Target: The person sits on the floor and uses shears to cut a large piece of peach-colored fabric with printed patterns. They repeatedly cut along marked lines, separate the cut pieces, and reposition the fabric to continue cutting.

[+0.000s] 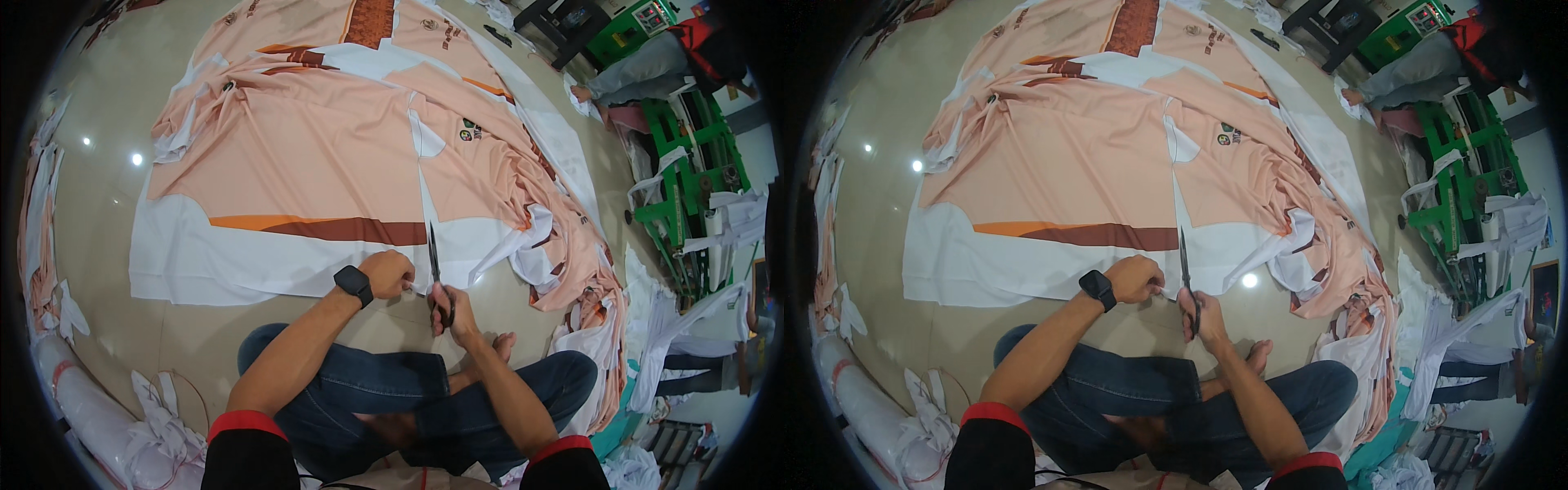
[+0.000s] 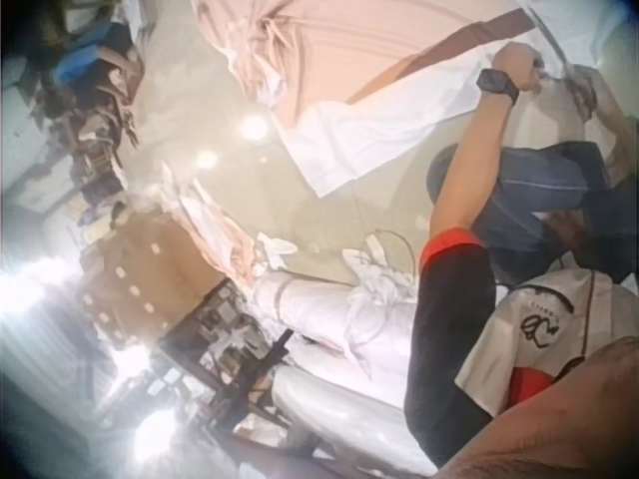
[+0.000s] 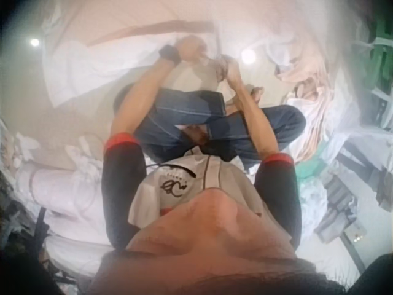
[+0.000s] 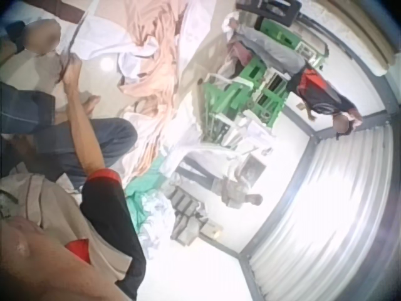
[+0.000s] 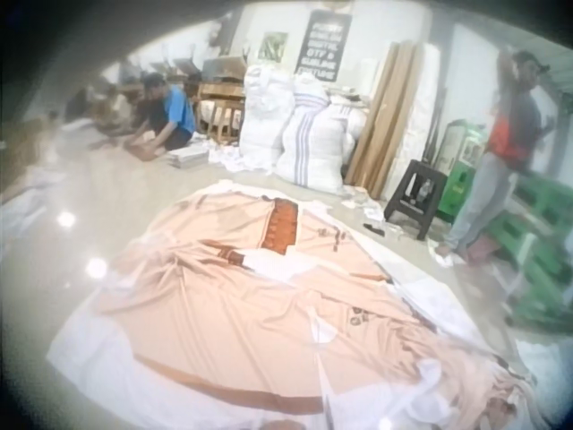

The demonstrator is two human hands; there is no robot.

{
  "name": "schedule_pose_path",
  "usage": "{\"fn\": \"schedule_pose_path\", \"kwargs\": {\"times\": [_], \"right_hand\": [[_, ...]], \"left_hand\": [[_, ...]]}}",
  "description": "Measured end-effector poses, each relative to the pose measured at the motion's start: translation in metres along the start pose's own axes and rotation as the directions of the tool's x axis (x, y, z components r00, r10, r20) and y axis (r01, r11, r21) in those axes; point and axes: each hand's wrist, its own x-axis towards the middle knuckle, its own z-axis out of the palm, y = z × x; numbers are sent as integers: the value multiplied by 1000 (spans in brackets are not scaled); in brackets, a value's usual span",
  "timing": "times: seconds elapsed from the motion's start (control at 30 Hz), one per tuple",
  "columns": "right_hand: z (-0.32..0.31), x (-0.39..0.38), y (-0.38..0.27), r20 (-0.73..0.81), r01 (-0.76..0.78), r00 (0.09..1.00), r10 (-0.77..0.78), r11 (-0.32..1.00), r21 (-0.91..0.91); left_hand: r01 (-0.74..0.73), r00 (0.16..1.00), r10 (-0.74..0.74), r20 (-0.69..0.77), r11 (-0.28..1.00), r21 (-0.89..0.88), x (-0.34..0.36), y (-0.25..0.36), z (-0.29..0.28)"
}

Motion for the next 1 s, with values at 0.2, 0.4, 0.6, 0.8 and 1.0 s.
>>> {"fn": "schedule_pose_path", "kwargs": {"times": [0.2,0.4,0.6,0.8,1.0], "right_hand": [[-1,31,-19,-33,63,997,-69,987,-151],[-3,47,-37,0,35,999,-35,996,77],[5,70,-53,-29,95,995,-97,994,-60],[-1,85,-66,30,74,997,-75,996,43],[-3,86,-74,41,70,997,-68,996,-51]], "left_hand": [[25,1000,-25,8,1000,-5,-1,2,-2],[53,998,-52,33,999,-11,0,1,-2],[48,999,-47,27,999,-26,-1,3,-4],[61,997,-60,38,998,-18,0,2,-1],[27,999,-30,-39,996,-80,2,0,-5]]}}
